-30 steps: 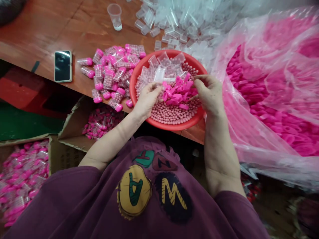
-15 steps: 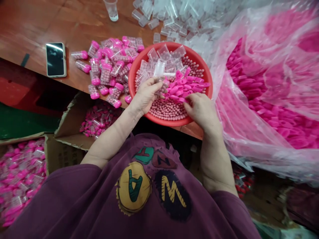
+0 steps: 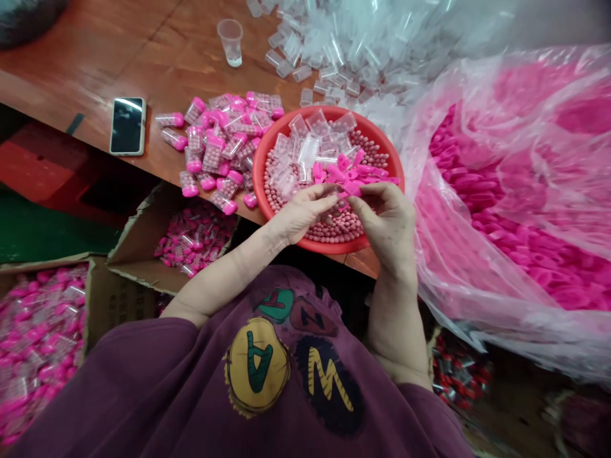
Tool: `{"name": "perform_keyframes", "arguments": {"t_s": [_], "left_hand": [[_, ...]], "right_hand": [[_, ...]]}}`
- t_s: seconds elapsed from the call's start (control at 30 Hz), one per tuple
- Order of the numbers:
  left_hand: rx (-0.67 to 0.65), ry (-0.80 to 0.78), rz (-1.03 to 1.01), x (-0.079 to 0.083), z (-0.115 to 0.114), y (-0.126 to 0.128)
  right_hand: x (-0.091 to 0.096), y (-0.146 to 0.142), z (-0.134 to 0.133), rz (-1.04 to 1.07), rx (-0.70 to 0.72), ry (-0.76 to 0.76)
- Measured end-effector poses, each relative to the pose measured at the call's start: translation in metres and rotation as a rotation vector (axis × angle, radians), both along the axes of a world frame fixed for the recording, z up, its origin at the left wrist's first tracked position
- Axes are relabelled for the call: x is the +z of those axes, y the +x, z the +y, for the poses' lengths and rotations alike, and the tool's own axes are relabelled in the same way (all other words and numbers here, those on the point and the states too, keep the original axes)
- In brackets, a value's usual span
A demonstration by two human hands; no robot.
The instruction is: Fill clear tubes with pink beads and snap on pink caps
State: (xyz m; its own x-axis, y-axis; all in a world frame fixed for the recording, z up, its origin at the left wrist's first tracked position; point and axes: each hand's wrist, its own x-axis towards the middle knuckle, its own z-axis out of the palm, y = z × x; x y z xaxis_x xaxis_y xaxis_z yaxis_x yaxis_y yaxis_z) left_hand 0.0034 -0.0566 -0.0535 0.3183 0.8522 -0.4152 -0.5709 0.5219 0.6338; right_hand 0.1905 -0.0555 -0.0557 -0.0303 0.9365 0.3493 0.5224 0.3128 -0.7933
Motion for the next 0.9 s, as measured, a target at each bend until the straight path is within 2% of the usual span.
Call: {"name": "perform_keyframes", "arguments": {"t_s": [0.2,0.4,0.47,0.57,0.73,0.9], "left_hand": [[0.018,0.044,-0.021,-0.011,0.004,0.001],[0.023,0.085,-0.008,-0.016,0.005,0.000],[0.012,0.090,-0.010,-0.018,0.006,0.000],[-0.002,0.109,-0.003,-0.022,0.006,0.000],[0.015,0.234,0.087,-0.030,0.004,0.003],[0.051,0.421,0.286,-0.044,0.005,0.008]], "right_hand": [[0.011,0.001,-0.012,-0.117,0.103,0.045],[-0.005,-0.007,-0.008,0.031,0.027,0.038],[-0.008,-0.006,-0.006,0.068,0.052,0.026],[-0.001,-0.003,-0.006,0.000,0.121,0.030],[0.009,-0.002,-0.010,-0.125,0.134,0.072],[-0.002,-0.004,-0.015,-0.254,0.149,0.183]]}}
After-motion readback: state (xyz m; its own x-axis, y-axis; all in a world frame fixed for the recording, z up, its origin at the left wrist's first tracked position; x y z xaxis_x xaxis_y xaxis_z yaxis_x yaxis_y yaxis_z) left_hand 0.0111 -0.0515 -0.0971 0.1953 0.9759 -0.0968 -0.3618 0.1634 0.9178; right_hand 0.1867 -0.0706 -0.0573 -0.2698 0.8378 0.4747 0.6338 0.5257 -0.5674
